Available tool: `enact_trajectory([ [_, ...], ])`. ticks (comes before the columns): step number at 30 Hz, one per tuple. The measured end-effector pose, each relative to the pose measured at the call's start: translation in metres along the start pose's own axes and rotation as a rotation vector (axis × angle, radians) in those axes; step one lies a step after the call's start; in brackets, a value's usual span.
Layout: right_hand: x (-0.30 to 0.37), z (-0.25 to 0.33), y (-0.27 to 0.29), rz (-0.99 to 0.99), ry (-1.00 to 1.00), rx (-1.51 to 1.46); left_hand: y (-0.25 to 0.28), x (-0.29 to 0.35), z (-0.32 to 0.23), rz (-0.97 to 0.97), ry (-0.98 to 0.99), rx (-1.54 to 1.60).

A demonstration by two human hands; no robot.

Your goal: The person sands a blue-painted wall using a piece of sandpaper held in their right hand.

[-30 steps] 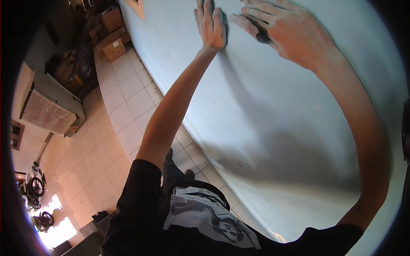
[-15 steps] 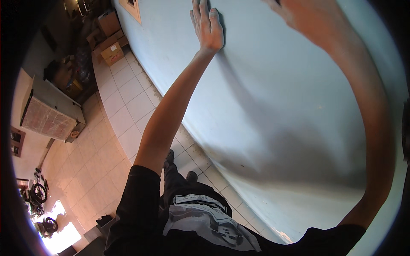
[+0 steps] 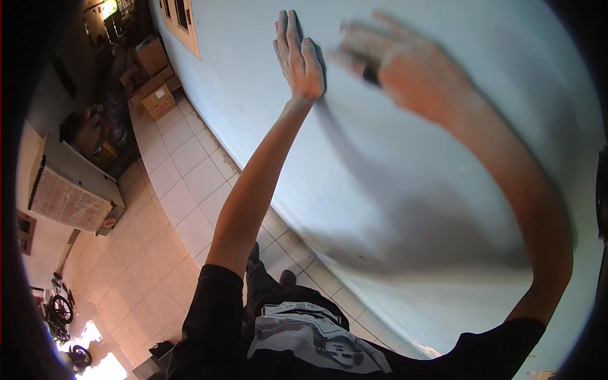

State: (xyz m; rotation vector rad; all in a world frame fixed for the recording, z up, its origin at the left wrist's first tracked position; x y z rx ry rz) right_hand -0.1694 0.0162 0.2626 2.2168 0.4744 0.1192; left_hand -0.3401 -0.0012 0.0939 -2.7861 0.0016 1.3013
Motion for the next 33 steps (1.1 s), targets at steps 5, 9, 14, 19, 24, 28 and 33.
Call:
enact_trajectory([
  [5,0.008,-0.006,0.000,-0.081,-0.092,0.192,-0.003,0.012,-0.001,-0.002,-0.035,0.031],
  [9,0.009,0.017,0.008,0.066,-0.088,0.267,-0.001,0.022,-0.002,-0.017,-0.047,0.025],
  [14,0.007,0.008,0.018,0.127,-0.254,0.059,-0.001,0.032,-0.005,-0.007,-0.035,0.031],
  [19,0.019,0.014,0.000,0.038,-0.006,0.383,-0.003,0.038,-0.011,-0.006,-0.045,0.043],
  [24,0.026,-0.006,0.004,-0.097,-0.122,0.282,-0.011,0.047,-0.016,0.021,-0.026,0.037],
  [28,0.034,0.013,0.010,0.176,-0.099,0.303,-0.001,0.037,-0.002,0.012,-0.092,0.021],
  [33,0.033,0.014,0.022,0.103,-0.124,0.208,-0.002,-0.003,-0.003,0.093,-0.221,-0.031],
])
Point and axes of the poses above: each hand's wrist, its own x-axis away from the middle knuckle, its own y-axis out of the back of the hand, z = x × y, the point moved 2 cm from there along -x, towards the middle knuckle, and after that the axes turned 12 degrees about -x, right-handed, at the moved point
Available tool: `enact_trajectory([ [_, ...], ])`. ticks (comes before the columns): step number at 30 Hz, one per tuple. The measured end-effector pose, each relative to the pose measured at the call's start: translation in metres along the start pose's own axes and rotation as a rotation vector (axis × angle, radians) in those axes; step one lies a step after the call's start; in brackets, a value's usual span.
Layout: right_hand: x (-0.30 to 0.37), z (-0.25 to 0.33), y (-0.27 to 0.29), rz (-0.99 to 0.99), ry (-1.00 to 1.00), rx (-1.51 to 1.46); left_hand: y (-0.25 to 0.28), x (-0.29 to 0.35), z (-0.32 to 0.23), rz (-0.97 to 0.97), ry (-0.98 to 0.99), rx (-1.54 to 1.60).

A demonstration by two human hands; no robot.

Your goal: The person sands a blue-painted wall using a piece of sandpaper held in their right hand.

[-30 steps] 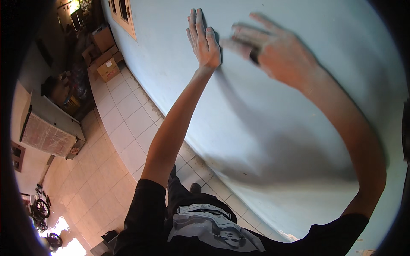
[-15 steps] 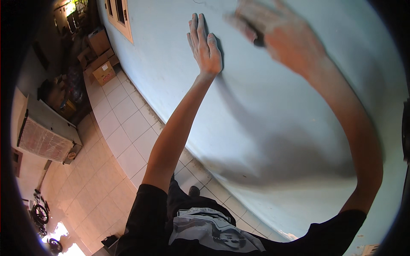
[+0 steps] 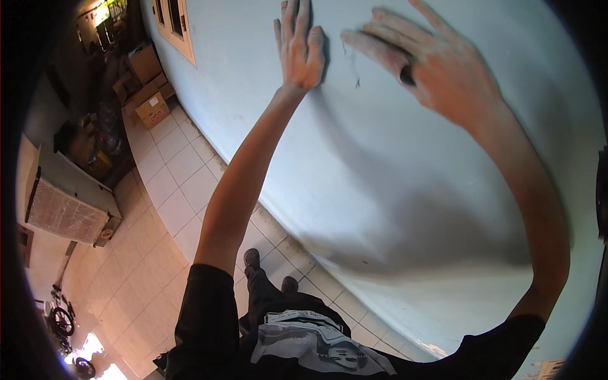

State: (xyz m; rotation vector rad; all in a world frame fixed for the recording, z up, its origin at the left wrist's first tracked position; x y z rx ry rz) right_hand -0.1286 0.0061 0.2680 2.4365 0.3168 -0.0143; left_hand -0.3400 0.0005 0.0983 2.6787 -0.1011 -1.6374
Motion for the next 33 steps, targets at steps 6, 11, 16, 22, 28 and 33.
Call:
enact_trajectory([
  [6,0.003,0.002,-0.016,-0.161,0.009,0.106,-0.012,0.002,-0.003,0.051,-0.020,-0.018],
  [11,0.019,-0.002,-0.008,-0.144,-0.010,-0.089,-0.014,0.001,-0.007,0.045,-0.032,0.016],
  [16,-0.013,-0.002,-0.028,0.020,-0.171,-0.125,-0.005,-0.004,0.006,0.041,-0.030,-0.040],
  [22,0.014,0.001,-0.015,0.035,0.009,0.035,-0.015,-0.004,0.000,0.043,-0.034,-0.034],
  [28,-0.010,-0.003,-0.016,0.002,-0.053,0.098,-0.018,-0.002,0.006,0.047,-0.030,-0.026],
  [33,0.038,0.023,-0.010,0.033,-0.018,0.055,-0.010,-0.002,0.002,0.066,-0.014,-0.051],
])
Point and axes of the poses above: each hand's wrist, its own x-axis away from the middle knuckle, its own y-axis out of the back of the hand, z = x × y, the point moved 2 cm from there along -x, towards the middle knuckle, and after that the axes turned 12 degrees about -x, right-handed, at the moved point
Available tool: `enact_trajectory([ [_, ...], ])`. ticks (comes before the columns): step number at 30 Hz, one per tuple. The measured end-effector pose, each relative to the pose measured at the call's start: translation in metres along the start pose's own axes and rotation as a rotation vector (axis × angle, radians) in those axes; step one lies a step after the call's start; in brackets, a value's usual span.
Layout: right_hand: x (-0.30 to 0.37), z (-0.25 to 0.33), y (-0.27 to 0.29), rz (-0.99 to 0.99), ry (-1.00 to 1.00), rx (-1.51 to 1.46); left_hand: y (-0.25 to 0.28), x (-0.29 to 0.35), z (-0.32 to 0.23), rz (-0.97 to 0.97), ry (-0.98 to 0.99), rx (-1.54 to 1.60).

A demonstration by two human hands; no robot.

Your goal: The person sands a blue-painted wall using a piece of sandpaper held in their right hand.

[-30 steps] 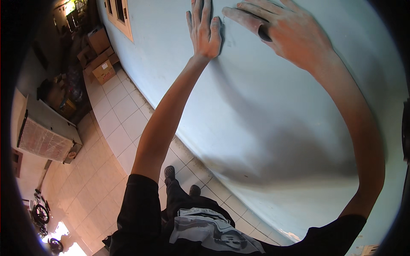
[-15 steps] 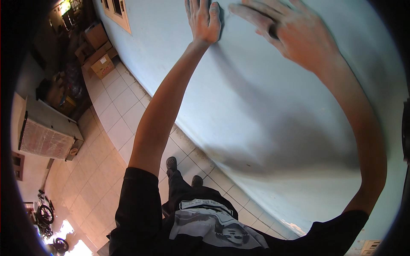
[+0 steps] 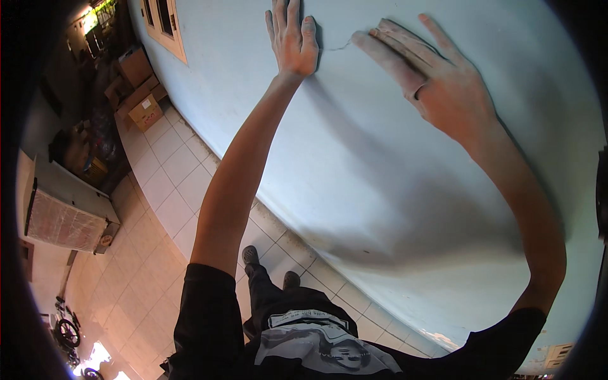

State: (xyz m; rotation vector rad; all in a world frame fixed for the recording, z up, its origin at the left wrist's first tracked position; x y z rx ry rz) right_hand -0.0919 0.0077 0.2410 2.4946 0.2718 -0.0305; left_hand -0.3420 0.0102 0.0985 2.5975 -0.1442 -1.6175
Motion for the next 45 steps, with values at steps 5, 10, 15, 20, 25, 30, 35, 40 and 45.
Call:
enact_trajectory([
  [5,-0.022,-0.012,-0.016,-0.058,-0.079,-0.026,-0.011,0.003,-0.004,-0.031,-0.007,0.026],
  [10,0.021,0.000,-0.009,-0.205,-0.092,0.006,-0.007,0.009,-0.006,-0.003,0.007,0.012],
  [15,-0.005,-0.022,-0.005,-0.152,-0.108,0.012,-0.015,0.007,-0.011,0.002,-0.011,0.051],
  [20,0.007,-0.015,-0.002,-0.016,-0.081,0.031,-0.008,0.008,-0.006,0.011,0.010,0.026],
  [25,0.008,-0.021,0.003,-0.002,-0.173,-0.135,-0.014,0.010,-0.015,0.018,0.003,0.001],
  [30,-0.005,-0.008,-0.023,0.011,-0.086,0.048,-0.013,0.012,-0.008,0.010,-0.027,0.008],
  [35,0.024,-0.008,-0.016,-0.215,-0.059,0.076,-0.015,0.013,-0.016,0.005,0.009,0.010],
  [40,-0.017,-0.006,-0.010,0.027,-0.110,0.053,-0.015,0.013,-0.013,-0.014,-0.026,-0.001],
  [45,0.016,0.010,-0.026,0.065,0.017,-0.067,-0.015,0.016,-0.016,-0.014,-0.029,0.040],
])
Point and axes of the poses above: each hand's wrist, its own x-axis away from the middle knuckle, its own y-axis out of the back of the hand, z = x × y, the point moved 2 cm from there along -x, towards the middle knuckle, and after that the axes turned 12 degrees about -x, right-handed, at the moved point
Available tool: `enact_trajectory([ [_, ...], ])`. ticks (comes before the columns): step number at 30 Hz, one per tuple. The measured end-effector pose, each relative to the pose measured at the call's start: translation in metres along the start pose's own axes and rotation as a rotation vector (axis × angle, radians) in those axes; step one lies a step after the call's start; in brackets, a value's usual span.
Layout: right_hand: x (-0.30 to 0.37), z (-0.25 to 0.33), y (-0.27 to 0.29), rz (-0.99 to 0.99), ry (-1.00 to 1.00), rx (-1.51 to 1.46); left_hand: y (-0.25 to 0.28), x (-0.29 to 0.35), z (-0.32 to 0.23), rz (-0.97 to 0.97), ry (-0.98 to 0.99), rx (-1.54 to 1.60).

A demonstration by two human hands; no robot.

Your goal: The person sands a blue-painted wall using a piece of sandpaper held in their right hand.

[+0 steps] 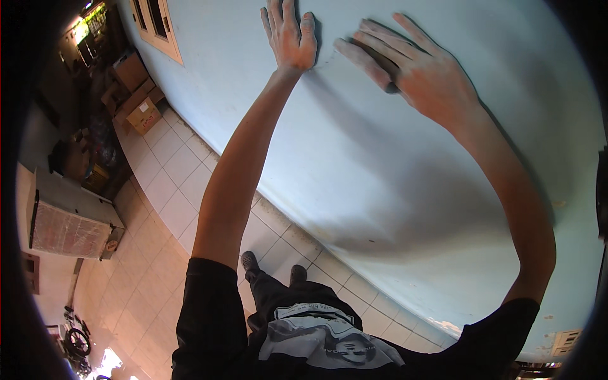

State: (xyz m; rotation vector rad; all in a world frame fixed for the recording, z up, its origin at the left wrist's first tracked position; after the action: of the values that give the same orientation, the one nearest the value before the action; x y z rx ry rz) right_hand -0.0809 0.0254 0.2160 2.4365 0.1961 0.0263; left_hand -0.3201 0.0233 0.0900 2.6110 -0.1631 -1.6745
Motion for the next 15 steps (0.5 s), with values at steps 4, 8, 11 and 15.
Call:
enact_trajectory([
  [4,0.007,-0.019,0.024,-0.080,-0.194,0.074,-0.004,0.007,-0.002,0.008,0.003,-0.010],
  [8,-0.008,-0.015,0.015,-0.196,-0.153,0.091,-0.008,0.016,-0.007,-0.028,-0.015,0.009],
  [11,0.006,0.005,-0.016,-0.091,-0.178,0.132,-0.014,0.027,-0.013,0.005,0.026,0.003],
  [15,0.050,0.038,-0.029,0.014,-0.111,0.196,-0.013,0.033,-0.010,0.015,0.019,-0.016],
])
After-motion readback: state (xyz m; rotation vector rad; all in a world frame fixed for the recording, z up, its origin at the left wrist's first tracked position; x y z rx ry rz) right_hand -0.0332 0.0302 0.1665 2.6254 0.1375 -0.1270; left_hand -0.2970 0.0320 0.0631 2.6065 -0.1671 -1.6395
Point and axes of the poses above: each hand's wrist, its own x-axis away from the middle knuckle, its own y-axis out of the back of the hand, z = x × y, the point moved 2 cm from there along -x, towards the middle knuckle, and after that the axes turned 12 degrees about -x, right-handed, at the moved point
